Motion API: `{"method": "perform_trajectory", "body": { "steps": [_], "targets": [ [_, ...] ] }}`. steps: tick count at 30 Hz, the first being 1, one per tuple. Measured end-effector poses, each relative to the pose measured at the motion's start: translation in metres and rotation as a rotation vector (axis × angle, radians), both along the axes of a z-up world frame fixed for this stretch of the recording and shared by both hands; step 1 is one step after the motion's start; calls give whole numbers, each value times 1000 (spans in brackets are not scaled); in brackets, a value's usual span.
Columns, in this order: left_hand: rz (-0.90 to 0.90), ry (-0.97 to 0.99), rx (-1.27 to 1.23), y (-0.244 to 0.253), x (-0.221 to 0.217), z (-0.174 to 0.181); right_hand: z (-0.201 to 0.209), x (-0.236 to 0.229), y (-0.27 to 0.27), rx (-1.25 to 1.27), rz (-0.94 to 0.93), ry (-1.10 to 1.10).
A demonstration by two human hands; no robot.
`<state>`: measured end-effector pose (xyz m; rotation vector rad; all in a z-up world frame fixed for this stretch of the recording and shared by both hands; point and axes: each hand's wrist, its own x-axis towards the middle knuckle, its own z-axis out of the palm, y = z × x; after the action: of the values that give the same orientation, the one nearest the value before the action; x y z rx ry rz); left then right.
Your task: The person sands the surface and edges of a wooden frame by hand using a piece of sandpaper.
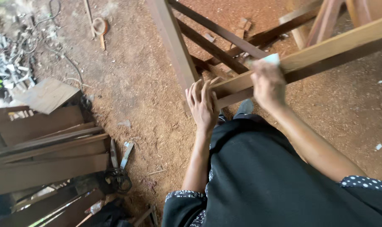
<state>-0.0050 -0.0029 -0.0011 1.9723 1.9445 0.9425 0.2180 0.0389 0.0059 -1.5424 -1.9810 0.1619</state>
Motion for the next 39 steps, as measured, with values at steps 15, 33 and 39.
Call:
{"method": "perform_trajectory", "body": {
  "steps": [15, 33, 39],
  "targets": [
    [32, -532, -70, -5, -44, 5, 12, -92, -29, -173, 615, -43],
    [-41, -71, -49, -6, -29, 14, 7, -59, -46, -168, 372, -107],
    [-328, -152, -104, 12, -2, 15, 0, 3, -22, -22, -60, -127]
  ]
}}
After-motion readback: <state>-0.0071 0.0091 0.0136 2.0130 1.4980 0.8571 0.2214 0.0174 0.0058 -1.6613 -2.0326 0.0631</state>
